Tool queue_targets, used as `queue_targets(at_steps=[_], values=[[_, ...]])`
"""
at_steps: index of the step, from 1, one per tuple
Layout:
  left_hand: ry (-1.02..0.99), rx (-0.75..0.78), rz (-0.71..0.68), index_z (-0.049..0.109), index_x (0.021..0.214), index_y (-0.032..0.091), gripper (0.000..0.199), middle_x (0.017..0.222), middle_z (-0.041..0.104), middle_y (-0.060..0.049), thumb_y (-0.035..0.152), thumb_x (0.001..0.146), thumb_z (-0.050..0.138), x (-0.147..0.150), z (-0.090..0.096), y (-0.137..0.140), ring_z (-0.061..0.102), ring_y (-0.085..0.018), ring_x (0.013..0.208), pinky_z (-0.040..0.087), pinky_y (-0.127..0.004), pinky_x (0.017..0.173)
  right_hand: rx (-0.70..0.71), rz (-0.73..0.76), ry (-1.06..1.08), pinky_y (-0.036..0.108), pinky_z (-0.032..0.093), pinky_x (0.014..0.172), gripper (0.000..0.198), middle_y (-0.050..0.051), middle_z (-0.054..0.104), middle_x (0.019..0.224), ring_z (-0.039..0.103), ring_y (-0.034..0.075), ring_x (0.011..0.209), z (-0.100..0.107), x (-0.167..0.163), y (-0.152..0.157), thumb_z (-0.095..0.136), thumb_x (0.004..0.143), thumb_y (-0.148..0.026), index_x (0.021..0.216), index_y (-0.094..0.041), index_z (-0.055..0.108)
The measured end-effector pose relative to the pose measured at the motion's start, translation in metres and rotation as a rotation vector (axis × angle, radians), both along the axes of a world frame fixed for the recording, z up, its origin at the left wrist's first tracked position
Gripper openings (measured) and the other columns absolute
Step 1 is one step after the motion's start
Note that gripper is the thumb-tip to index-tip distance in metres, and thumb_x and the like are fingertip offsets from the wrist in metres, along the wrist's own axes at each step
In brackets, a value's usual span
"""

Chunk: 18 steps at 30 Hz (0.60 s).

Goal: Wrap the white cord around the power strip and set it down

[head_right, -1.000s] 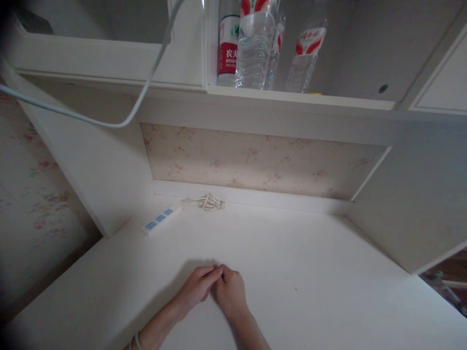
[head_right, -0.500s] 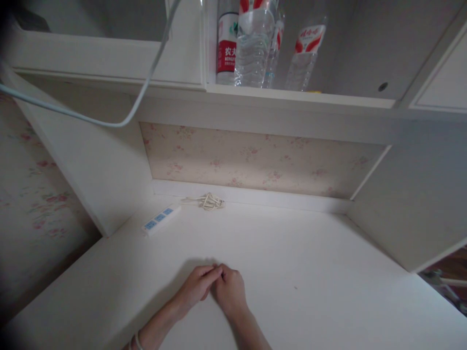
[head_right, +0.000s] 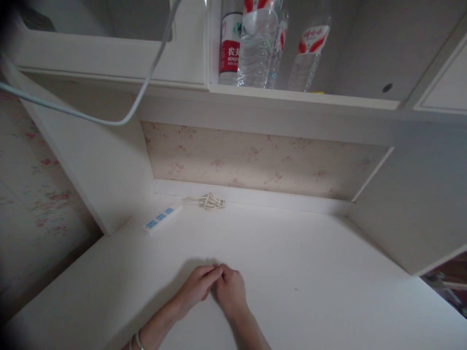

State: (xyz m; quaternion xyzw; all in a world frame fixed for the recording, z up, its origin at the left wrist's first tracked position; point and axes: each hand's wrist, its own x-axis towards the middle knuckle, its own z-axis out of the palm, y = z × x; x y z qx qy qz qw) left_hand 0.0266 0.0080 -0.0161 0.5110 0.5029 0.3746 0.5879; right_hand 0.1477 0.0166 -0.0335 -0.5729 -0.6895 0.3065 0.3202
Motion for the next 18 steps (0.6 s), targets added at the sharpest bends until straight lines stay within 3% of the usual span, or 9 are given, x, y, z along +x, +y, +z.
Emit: queue_targets(at_steps=[18], values=[[0.017,0.019,-0.014,0.048,0.064,0.018,0.050,0.044,0.030,0.010,0.067,0.077,0.051,-0.0014,-0.0085,0.0022,0.027,-0.007,0.041,0.015,-0.024,0.041,0.008,-0.003,-0.001,0.021,0.036,0.055,0.034,0.005,0.070,0.068,0.061,0.015,0.063,0.0028,0.0002,-0.0032,0.038,0.089,-0.029,0.067,-0.019,0.061]])
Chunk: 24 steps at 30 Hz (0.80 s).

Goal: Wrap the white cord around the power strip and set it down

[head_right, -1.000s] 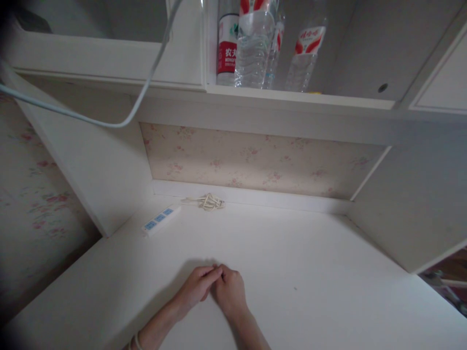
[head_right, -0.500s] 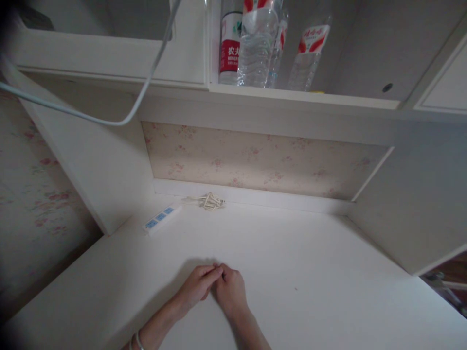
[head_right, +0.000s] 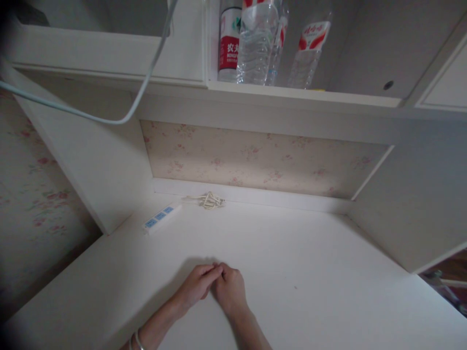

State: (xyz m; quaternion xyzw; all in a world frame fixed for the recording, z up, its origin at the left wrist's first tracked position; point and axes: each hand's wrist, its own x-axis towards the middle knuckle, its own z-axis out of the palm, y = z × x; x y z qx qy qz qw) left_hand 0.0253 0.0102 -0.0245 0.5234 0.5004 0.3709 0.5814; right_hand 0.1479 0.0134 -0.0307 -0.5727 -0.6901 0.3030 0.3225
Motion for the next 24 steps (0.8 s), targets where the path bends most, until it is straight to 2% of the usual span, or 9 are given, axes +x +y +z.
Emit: queue_targets(at_steps=[9,18,24], values=[[0.007,-0.012,-0.002,0.049,0.063,0.018,0.049,0.043,0.033,0.008,0.065,0.076,0.051,0.001,0.006,-0.001,0.029,-0.008,0.043,0.015,-0.025,0.044,-0.003,0.001,-0.002,0.021,0.036,0.055,0.031,0.004,0.069,0.066,0.059,0.014,0.061,-0.002,-0.001,0.001,0.039,0.087,-0.028,0.066,-0.020,0.061],[-0.007,0.013,0.011,0.045,0.060,0.019,0.052,0.043,0.032,0.008,0.069,0.074,0.052,0.001,-0.005,0.002,0.028,-0.008,0.043,0.015,-0.025,0.044,-0.005,0.000,0.007,0.021,0.037,0.056,0.031,0.004,0.070,0.068,0.061,0.015,0.062,-0.003,0.000,0.002,0.039,0.087,-0.027,0.067,-0.019,0.061],[0.014,-0.004,0.009,0.046,0.060,0.019,0.051,0.044,0.033,0.008,0.068,0.075,0.052,0.001,0.001,0.001,0.029,-0.008,0.044,0.016,-0.025,0.044,-0.004,0.004,-0.001,0.021,0.037,0.056,0.032,0.005,0.071,0.069,0.060,0.014,0.061,0.001,0.000,0.001,0.039,0.088,-0.027,0.067,-0.019,0.062]])
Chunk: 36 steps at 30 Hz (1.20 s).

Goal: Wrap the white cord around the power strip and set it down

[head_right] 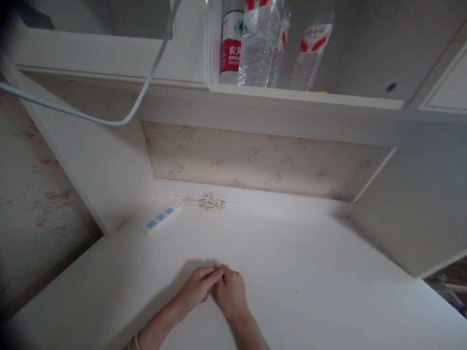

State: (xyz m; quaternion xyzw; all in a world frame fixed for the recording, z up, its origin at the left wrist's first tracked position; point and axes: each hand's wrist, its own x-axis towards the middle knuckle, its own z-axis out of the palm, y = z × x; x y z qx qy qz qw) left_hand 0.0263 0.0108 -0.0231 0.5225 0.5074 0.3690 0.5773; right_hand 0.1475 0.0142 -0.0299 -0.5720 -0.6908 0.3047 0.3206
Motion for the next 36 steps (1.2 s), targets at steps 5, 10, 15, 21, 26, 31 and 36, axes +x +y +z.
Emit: queue_targets(at_steps=[5,10,15,21,26,31,36], values=[[-0.009,0.027,0.008,0.045,0.058,0.019,0.054,0.043,0.032,0.008,0.070,0.073,0.052,0.0005,0.0031,-0.0012,0.030,-0.008,0.044,0.016,-0.024,0.044,0.002,-0.004,-0.009,0.021,0.038,0.057,0.034,0.005,0.071,0.069,0.061,0.015,0.061,0.0020,-0.0004,-0.0003,0.038,0.090,-0.030,0.068,-0.019,0.062],[-0.001,0.008,-0.003,0.048,0.062,0.019,0.052,0.043,0.032,0.009,0.069,0.074,0.051,0.0000,0.0014,-0.0015,0.028,-0.008,0.041,0.015,-0.024,0.042,-0.006,0.003,-0.007,0.021,0.038,0.057,0.035,0.005,0.071,0.069,0.062,0.015,0.063,0.0012,-0.0003,0.0001,0.038,0.090,-0.031,0.067,-0.019,0.062],[0.014,0.002,-0.013,0.046,0.060,0.019,0.050,0.042,0.033,0.008,0.066,0.076,0.050,-0.0001,0.0023,-0.0012,0.029,-0.008,0.041,0.015,-0.025,0.042,0.005,0.014,0.007,0.021,0.038,0.058,0.035,0.005,0.071,0.070,0.062,0.015,0.064,0.0002,0.0000,0.0005,0.038,0.090,-0.031,0.068,-0.019,0.062],[0.004,-0.011,-0.013,0.045,0.061,0.019,0.050,0.043,0.032,0.008,0.067,0.075,0.051,0.0003,0.0051,-0.0021,0.028,-0.008,0.042,0.014,-0.025,0.044,-0.026,0.001,-0.003,0.022,0.039,0.058,0.035,0.006,0.071,0.071,0.062,0.016,0.065,0.0042,-0.0002,-0.0013,0.039,0.090,-0.031,0.072,-0.018,0.066],[-0.012,-0.007,-0.008,0.047,0.062,0.018,0.050,0.043,0.031,0.009,0.066,0.075,0.052,0.0004,0.0028,-0.0015,0.028,-0.008,0.044,0.015,-0.025,0.045,-0.032,-0.003,-0.017,0.023,0.039,0.060,0.035,0.007,0.072,0.073,0.062,0.016,0.066,0.0059,-0.0004,-0.0018,0.039,0.090,-0.031,0.072,-0.019,0.067],[0.008,-0.002,0.004,0.047,0.061,0.019,0.050,0.043,0.032,0.008,0.066,0.075,0.052,0.0003,0.0042,-0.0022,0.029,-0.009,0.045,0.015,-0.025,0.046,-0.009,0.002,-0.017,0.022,0.038,0.058,0.035,0.005,0.070,0.069,0.063,0.016,0.065,0.0046,-0.0004,-0.0014,0.038,0.090,-0.031,0.068,-0.019,0.063],[0.001,0.012,0.010,0.046,0.059,0.019,0.051,0.043,0.033,0.008,0.067,0.075,0.052,0.0007,0.0062,-0.0033,0.029,-0.009,0.046,0.015,-0.026,0.046,-0.016,0.000,-0.018,0.022,0.039,0.058,0.035,0.005,0.070,0.069,0.063,0.016,0.065,0.0053,0.0000,-0.0011,0.038,0.090,-0.031,0.068,-0.019,0.063]])
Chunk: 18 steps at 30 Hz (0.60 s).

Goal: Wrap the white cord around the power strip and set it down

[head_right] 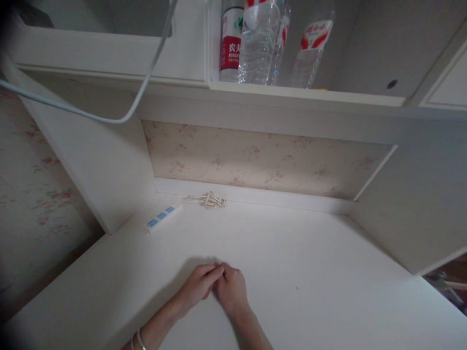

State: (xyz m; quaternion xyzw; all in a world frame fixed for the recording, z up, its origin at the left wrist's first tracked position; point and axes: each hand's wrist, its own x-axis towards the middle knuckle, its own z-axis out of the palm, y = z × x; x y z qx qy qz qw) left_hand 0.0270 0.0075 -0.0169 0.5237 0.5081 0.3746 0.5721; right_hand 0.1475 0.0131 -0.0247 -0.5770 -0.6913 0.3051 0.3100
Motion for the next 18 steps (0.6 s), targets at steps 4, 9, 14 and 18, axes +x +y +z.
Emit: queue_targets(at_steps=[4,9,14,18], values=[[-0.002,-0.003,-0.008,0.046,0.060,0.019,0.051,0.043,0.033,0.008,0.067,0.075,0.051,0.0001,-0.0003,0.0001,0.029,-0.009,0.045,0.014,-0.026,0.046,0.003,-0.001,-0.006,0.022,0.038,0.056,0.035,0.005,0.070,0.068,0.062,0.016,0.063,-0.0015,-0.0002,0.0004,0.038,0.090,-0.030,0.069,-0.019,0.064],[-0.014,-0.004,-0.007,0.049,0.062,0.018,0.051,0.043,0.033,0.008,0.067,0.074,0.053,0.0000,-0.0001,0.0002,0.029,-0.009,0.046,0.015,-0.026,0.047,0.016,0.004,0.008,0.022,0.038,0.056,0.035,0.005,0.070,0.068,0.062,0.016,0.063,-0.0043,-0.0003,0.0011,0.038,0.090,-0.031,0.068,-0.019,0.063],[-0.011,0.001,0.003,0.050,0.061,0.018,0.049,0.043,0.032,0.007,0.064,0.076,0.053,0.0001,0.0030,-0.0014,0.030,-0.010,0.048,0.016,-0.026,0.048,0.014,0.003,-0.003,0.022,0.038,0.057,0.036,0.005,0.071,0.069,0.063,0.016,0.064,-0.0037,0.0005,0.0007,0.038,0.091,-0.032,0.068,-0.020,0.063],[0.004,0.013,0.009,0.049,0.059,0.018,0.048,0.043,0.032,0.007,0.062,0.077,0.053,0.0002,0.0023,-0.0013,0.030,-0.010,0.048,0.015,-0.026,0.048,0.018,-0.004,-0.004,0.022,0.037,0.055,0.036,0.005,0.070,0.068,0.062,0.016,0.062,-0.0043,0.0001,0.0007,0.038,0.091,-0.032,0.067,-0.020,0.063]])
